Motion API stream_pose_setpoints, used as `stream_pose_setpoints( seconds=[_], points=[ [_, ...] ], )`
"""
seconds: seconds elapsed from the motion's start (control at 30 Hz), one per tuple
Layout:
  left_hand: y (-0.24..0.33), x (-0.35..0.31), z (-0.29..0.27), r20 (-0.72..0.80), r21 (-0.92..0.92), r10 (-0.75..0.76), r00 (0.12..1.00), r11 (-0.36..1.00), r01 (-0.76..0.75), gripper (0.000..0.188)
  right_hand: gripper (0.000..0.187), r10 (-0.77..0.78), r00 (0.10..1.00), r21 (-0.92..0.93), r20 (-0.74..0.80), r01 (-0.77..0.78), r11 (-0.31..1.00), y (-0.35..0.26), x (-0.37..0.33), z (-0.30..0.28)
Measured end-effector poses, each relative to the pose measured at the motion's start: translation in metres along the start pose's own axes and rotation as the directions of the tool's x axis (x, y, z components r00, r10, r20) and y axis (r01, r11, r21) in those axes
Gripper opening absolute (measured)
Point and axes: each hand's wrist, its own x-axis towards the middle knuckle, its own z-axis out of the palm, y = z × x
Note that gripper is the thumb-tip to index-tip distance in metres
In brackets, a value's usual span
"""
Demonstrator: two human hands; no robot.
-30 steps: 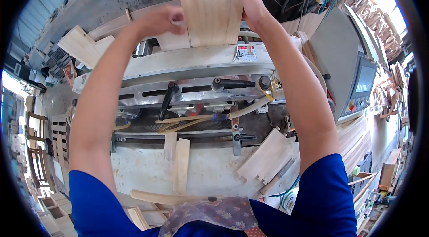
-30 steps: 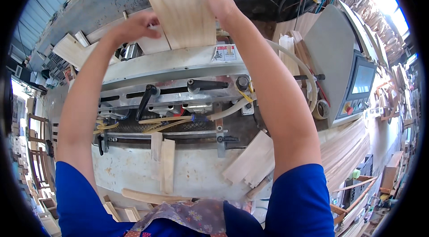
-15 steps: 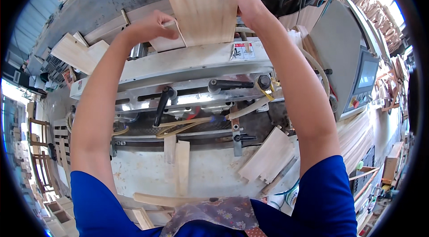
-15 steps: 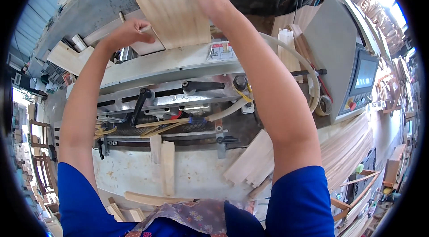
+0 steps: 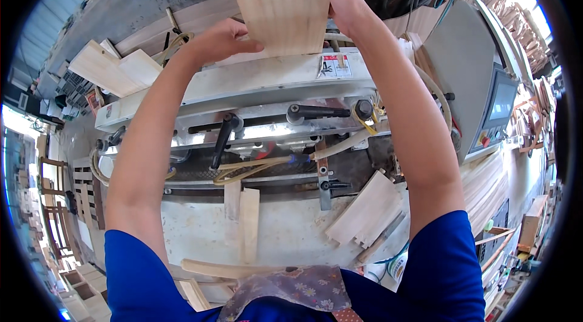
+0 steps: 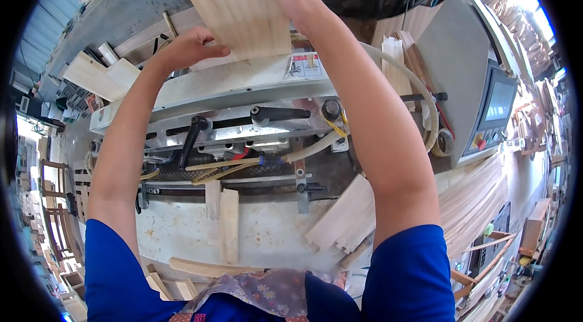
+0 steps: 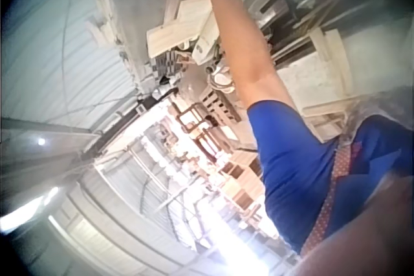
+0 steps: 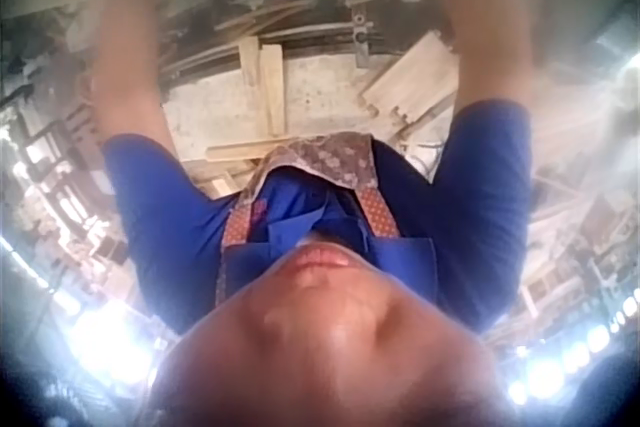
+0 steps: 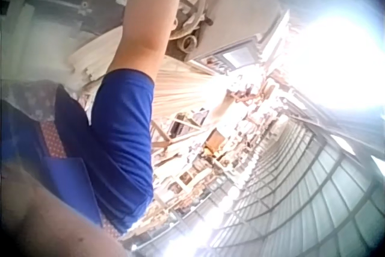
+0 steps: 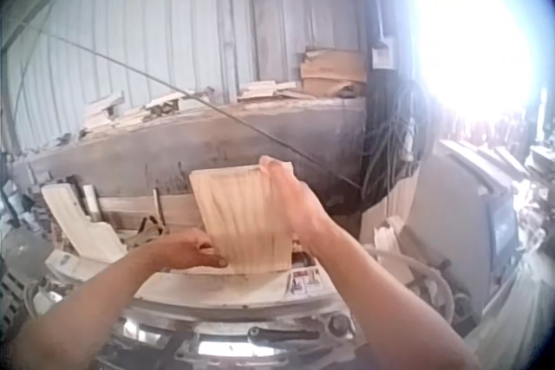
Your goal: The person prepares and machines wooden boards. They use a scraper by hand to clean the edges of boards, organize wood pieces by hand on a cart, and feed wooden planks into a specialized woodworking machine to process the ends.
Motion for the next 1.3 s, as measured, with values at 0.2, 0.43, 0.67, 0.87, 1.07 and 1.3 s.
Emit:
stream_pose_setpoints(
  seconds=[0.2, 0.43, 0.67, 0.87, 1.07, 1.3],
  points=[
    [0.022, -0.005, 0.003, -0.006, 0.098, -0.15, 0.989, 0.984, 0.15, 0.029, 0.059, 0.058, 0.998, 0.096, -0.028, -0.055, 0.994, 0.002, 0.003, -0.001],
    [-0.009, 0.009, 0.004, -0.061, 0.077, 0.134, 0.989, 0.989, -0.129, 0.03, 0.04, -0.092, 0.972, -0.016, -0.216, 0.091, 0.996, -0.054, -0.09, -0.042],
    [-0.035, 0.02, -0.002, -0.12, 0.249, 0.064, 0.991, 0.968, -0.032, 0.042, 0.034, 0.332, 0.917, 0.195, -0.222, -0.292, 0.936, 0.062, -0.362, -0.104],
    [-0.035, 0.012, 0.004, -0.112, 0.078, 0.063, 0.992, 0.995, -0.055, 0.04, 0.038, 0.466, 0.616, 0.188, -0.635, -0.462, 0.867, 0.125, -0.461, -0.123],
    [-0.036, 0.019, -0.01, -0.162, 0.486, 0.083, 0.983, 0.874, 0.006, 0.039, 0.036, 0.118, 0.449, 0.039, -0.886, -0.183, 0.982, 0.198, -0.43, -0.155],
    [-0.02, 0.017, -0.015, -0.123, 0.5, 0.127, 0.984, 0.864, -0.049, 0.043, 0.031, -0.024, 0.54, -0.068, -0.841, -0.06, 0.996, 0.236, -0.442, -0.221]
  ],
)
